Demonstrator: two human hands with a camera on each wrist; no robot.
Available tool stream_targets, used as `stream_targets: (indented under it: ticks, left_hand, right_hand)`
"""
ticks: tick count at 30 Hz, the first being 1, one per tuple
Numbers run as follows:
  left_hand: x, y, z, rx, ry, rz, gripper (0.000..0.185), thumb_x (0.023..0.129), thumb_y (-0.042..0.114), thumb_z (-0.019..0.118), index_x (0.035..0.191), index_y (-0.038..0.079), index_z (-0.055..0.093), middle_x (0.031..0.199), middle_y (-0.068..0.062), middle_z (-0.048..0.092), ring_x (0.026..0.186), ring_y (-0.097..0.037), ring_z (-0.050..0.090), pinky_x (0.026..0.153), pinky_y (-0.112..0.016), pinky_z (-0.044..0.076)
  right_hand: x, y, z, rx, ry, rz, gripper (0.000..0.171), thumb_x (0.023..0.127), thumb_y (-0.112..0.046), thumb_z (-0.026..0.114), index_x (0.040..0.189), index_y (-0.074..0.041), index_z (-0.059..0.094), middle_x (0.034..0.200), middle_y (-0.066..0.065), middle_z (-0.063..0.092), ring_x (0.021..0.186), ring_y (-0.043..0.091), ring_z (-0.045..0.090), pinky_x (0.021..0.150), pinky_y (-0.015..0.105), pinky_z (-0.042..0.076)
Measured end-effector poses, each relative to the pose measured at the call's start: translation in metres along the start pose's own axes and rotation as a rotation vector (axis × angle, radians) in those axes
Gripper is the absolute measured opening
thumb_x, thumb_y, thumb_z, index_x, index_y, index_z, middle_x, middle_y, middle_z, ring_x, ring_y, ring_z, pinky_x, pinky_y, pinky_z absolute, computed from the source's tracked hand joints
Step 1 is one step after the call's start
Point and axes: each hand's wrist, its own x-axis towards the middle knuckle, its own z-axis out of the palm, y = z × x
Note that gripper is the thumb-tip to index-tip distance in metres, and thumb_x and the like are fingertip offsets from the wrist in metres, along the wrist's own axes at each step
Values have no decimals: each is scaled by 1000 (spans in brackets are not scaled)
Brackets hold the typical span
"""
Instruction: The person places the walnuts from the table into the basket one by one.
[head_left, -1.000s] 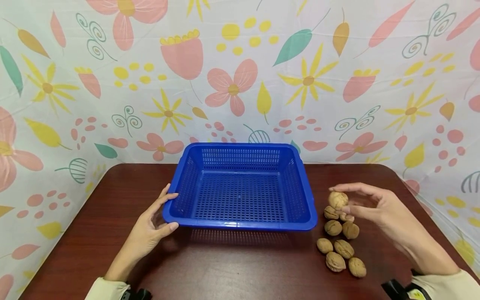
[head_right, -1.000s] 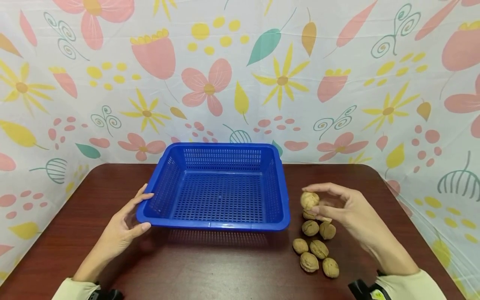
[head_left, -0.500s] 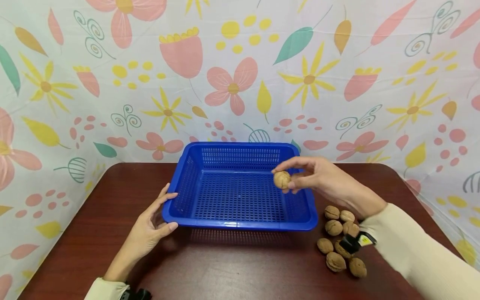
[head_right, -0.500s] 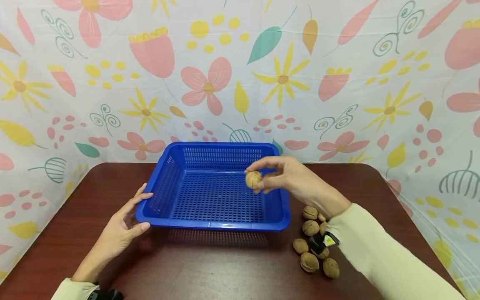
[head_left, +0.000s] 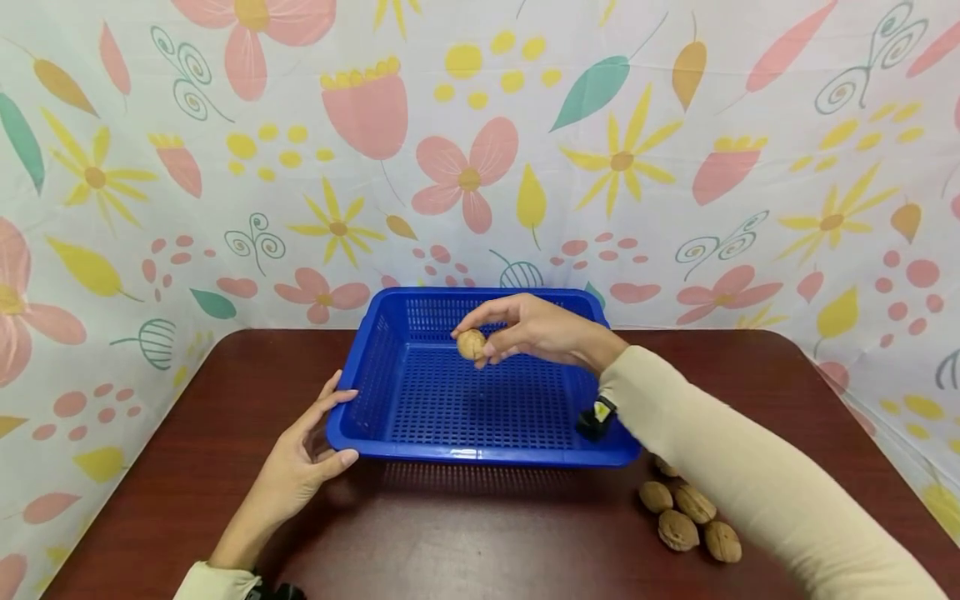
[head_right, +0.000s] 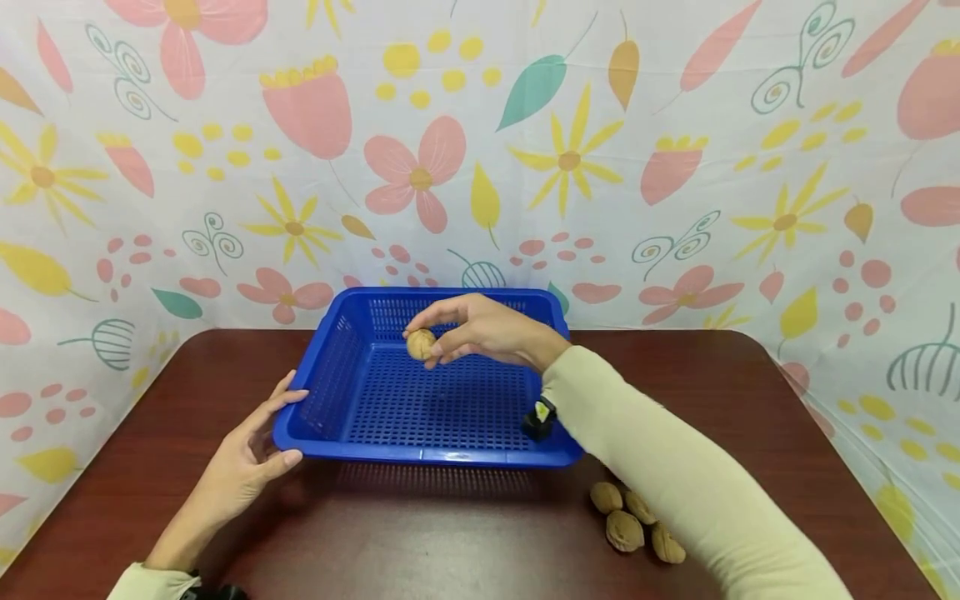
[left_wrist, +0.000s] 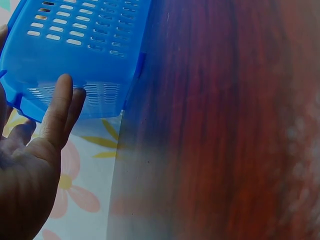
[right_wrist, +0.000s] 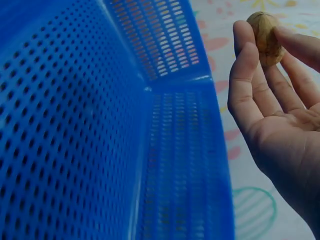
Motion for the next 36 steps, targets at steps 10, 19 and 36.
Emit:
stream_targets:
  ticks: [10, 19, 36]
  left_hand:
    - [0, 1, 1, -14, 9, -6, 65, 94, -5, 72, 153, 2, 46, 177, -12, 10, 129, 1, 58, 94, -19, 55]
    - [1, 3, 2, -39, 26, 7, 65, 92, -8, 72, 151, 1, 47, 175, -18, 11, 127, -1, 60, 94, -20, 56]
    - [1, 0, 2, -48, 22, 32, 63, 92, -9, 72, 150, -1, 48, 175, -20, 12, 129, -2, 59, 93, -20, 56]
  right_hand:
    - [51, 28, 16, 41, -69, 90, 43, 96, 4, 66, 139, 3, 62, 134, 15, 68, 105, 31, 75, 98, 46, 58]
    - [78, 51, 37, -15, -200, 199, 41, 96, 5, 67, 136, 1, 65, 145, 13, 63, 103, 26, 75, 100, 47, 57]
    - [98, 73, 68, -109, -260, 277, 41, 91, 12, 64, 130, 0, 71, 140, 10, 68, 90, 21, 75, 88, 40, 62]
